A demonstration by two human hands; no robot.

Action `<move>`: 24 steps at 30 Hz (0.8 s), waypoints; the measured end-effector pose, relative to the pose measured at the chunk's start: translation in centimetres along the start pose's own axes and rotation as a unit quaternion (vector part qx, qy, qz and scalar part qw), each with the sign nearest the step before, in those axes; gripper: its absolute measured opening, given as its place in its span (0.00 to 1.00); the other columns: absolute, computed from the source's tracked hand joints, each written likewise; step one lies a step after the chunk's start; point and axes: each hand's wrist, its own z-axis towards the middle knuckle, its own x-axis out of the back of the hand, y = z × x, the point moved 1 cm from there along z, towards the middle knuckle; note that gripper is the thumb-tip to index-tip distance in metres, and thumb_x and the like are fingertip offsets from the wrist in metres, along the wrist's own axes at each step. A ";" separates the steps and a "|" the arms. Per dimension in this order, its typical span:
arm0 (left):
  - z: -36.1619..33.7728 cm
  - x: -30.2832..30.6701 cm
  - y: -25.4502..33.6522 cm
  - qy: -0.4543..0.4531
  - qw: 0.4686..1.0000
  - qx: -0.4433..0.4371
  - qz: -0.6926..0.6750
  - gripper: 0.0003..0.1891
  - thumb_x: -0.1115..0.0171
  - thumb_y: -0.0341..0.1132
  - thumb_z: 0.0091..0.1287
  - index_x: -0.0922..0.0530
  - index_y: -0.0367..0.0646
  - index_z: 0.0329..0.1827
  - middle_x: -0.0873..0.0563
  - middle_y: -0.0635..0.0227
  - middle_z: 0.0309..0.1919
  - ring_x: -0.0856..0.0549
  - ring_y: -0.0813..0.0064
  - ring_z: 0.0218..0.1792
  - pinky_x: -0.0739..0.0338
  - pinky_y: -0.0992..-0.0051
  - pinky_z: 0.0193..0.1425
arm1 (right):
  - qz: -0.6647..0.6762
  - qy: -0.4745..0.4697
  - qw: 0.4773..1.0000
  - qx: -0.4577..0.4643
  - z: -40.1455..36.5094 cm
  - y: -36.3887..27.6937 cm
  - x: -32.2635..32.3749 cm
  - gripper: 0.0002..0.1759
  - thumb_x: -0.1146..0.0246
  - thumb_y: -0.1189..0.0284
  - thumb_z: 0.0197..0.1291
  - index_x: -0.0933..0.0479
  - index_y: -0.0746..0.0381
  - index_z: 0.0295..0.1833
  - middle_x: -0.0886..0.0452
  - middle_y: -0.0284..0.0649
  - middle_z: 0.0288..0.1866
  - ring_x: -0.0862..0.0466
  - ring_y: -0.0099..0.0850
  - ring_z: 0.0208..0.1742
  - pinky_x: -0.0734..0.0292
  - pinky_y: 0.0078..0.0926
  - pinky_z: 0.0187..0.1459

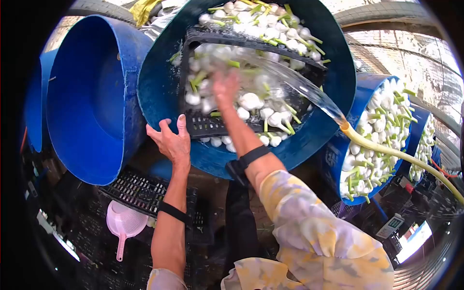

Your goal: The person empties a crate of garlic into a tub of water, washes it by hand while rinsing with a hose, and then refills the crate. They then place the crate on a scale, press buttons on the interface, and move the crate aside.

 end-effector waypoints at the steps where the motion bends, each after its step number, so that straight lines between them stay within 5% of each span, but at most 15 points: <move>1: 0.2 0.2 0.2 -0.001 1.000 -0.005 -0.003 0.26 0.42 0.57 0.61 0.25 0.40 0.42 0.38 0.37 0.56 0.30 0.39 0.54 0.28 0.52 0.51 | -0.046 -0.017 0.999 0.011 -2.1 -2.1 -0.8 0.41 0.42 0.54 0.55 0.45 0.65 0.69 0.51 0.64 0.71 0.54 0.59 0.73 0.54 0.52 0.69; 3: 0.1 0.1 0.5 0.008 1.000 -0.008 0.020 0.25 0.41 0.57 0.61 0.25 0.40 0.41 0.38 0.38 0.56 0.30 0.39 0.54 0.29 0.52 0.52 | -0.142 -0.082 0.986 0.043 -5.1 -3.7 2.9 0.37 0.42 0.57 0.55 0.42 0.59 0.68 0.49 0.56 0.72 0.52 0.58 0.73 0.50 0.56 0.67; 4: 0.1 -0.1 0.5 0.008 1.000 -0.004 0.017 0.25 0.40 0.57 0.60 0.25 0.40 0.41 0.37 0.38 0.56 0.30 0.40 0.54 0.29 0.53 0.52 | -0.274 -0.157 0.920 0.233 -5.9 -2.3 5.7 0.36 0.40 0.58 0.54 0.40 0.57 0.68 0.48 0.52 0.72 0.49 0.54 0.72 0.51 0.57 0.67; 5: -0.3 -0.1 0.5 0.006 1.000 -0.001 0.019 0.25 0.40 0.57 0.60 0.25 0.40 0.41 0.37 0.38 0.56 0.30 0.40 0.54 0.29 0.53 0.52 | -0.385 -0.230 0.794 0.411 -6.2 -0.7 8.0 0.35 0.39 0.59 0.53 0.38 0.55 0.67 0.46 0.47 0.72 0.46 0.51 0.72 0.51 0.57 0.67; 7: -0.5 -0.1 -0.2 -0.001 1.000 0.004 0.017 0.25 0.40 0.57 0.60 0.25 0.40 0.40 0.37 0.38 0.56 0.30 0.40 0.54 0.29 0.53 0.52 | -0.443 -0.261 0.759 0.400 -3.9 4.2 13.3 0.35 0.37 0.59 0.51 0.37 0.50 0.67 0.43 0.40 0.71 0.46 0.46 0.73 0.51 0.63 0.65; 8: 0.0 -0.5 -0.2 0.009 1.000 -0.010 0.008 0.25 0.40 0.56 0.60 0.25 0.40 0.40 0.38 0.38 0.56 0.31 0.39 0.54 0.30 0.53 0.52 | -0.583 -0.144 0.686 0.410 -1.2 8.1 15.4 0.36 0.36 0.57 0.49 0.35 0.51 0.65 0.40 0.38 0.69 0.44 0.47 0.71 0.50 0.61 0.65; 9: 0.5 -0.6 0.0 0.006 1.000 0.003 0.006 0.25 0.39 0.56 0.60 0.25 0.40 0.40 0.38 0.37 0.56 0.31 0.39 0.55 0.29 0.52 0.52 | -0.509 -0.152 0.767 0.361 -0.3 4.7 20.0 0.34 0.37 0.58 0.51 0.35 0.51 0.65 0.39 0.43 0.68 0.41 0.48 0.69 0.50 0.58 0.65; 11: 0.5 -0.5 0.0 0.003 1.000 0.017 0.023 0.25 0.39 0.56 0.59 0.25 0.40 0.41 0.38 0.37 0.56 0.32 0.38 0.56 0.29 0.51 0.52 | -0.443 -0.102 0.879 0.140 2.6 9.6 21.8 0.29 0.41 0.59 0.57 0.34 0.57 0.64 0.37 0.49 0.67 0.32 0.50 0.62 0.43 0.62 0.58; 13: -0.2 -0.5 -0.4 -0.006 1.000 0.010 0.011 0.25 0.38 0.56 0.59 0.25 0.40 0.41 0.39 0.36 0.57 0.32 0.38 0.56 0.29 0.51 0.52 | -0.487 -0.029 0.873 0.006 3.4 11.1 16.5 0.32 0.45 0.51 0.58 0.33 0.60 0.63 0.36 0.52 0.66 0.31 0.52 0.61 0.42 0.61 0.59; 15: -0.1 -0.2 -0.9 -0.007 1.000 0.000 -0.006 0.25 0.38 0.56 0.58 0.25 0.41 0.41 0.39 0.36 0.57 0.31 0.37 0.55 0.27 0.52 0.50 | -0.352 0.066 0.931 -0.073 3.3 10.8 7.9 0.30 0.43 0.53 0.56 0.30 0.61 0.59 0.35 0.53 0.63 0.32 0.53 0.61 0.42 0.60 0.59; 17: 0.0 -0.4 -0.9 -0.011 1.000 0.008 0.005 0.25 0.38 0.56 0.58 0.25 0.41 0.41 0.39 0.36 0.57 0.30 0.37 0.55 0.27 0.53 0.49 | -0.190 0.118 0.973 -0.053 1.7 7.6 1.6 0.29 0.42 0.55 0.53 0.28 0.63 0.55 0.33 0.54 0.60 0.34 0.53 0.61 0.42 0.60 0.58; 20: 0.1 0.1 -0.9 -0.007 1.000 -0.004 0.005 0.24 0.38 0.55 0.58 0.25 0.41 0.41 0.38 0.37 0.57 0.30 0.38 0.54 0.27 0.53 0.50 | -0.100 0.060 0.990 0.083 -2.6 -1.7 -1.3 0.26 0.39 0.58 0.49 0.24 0.65 0.49 0.31 0.56 0.55 0.36 0.55 0.61 0.42 0.59 0.58; 21: 0.4 0.2 -0.8 0.020 0.999 -0.023 0.044 0.23 0.38 0.54 0.59 0.25 0.40 0.40 0.38 0.38 0.57 0.29 0.40 0.54 0.28 0.53 0.50 | -0.124 0.048 0.979 0.157 -4.3 -4.3 -1.3 0.25 0.38 0.59 0.47 0.23 0.66 0.48 0.30 0.56 0.54 0.37 0.55 0.61 0.42 0.59 0.58; 23: 0.4 0.6 0.1 -0.008 1.000 0.015 -0.004 0.23 0.37 0.53 0.59 0.25 0.40 0.39 0.37 0.39 0.57 0.28 0.41 0.52 0.29 0.53 0.51 | -0.294 -0.263 0.889 0.230 -4.9 -12.1 1.4 0.24 0.36 0.64 0.39 0.21 0.65 0.45 0.28 0.54 0.51 0.37 0.53 0.62 0.44 0.57 0.60; 24: 0.4 0.9 0.1 -0.002 1.000 0.011 0.000 0.23 0.37 0.53 0.59 0.25 0.40 0.39 0.37 0.39 0.57 0.28 0.41 0.52 0.29 0.53 0.51 | -0.288 -0.135 0.873 0.369 -3.7 -10.8 1.6 0.29 0.36 0.66 0.35 0.23 0.67 0.48 0.27 0.53 0.49 0.36 0.50 0.63 0.43 0.58 0.59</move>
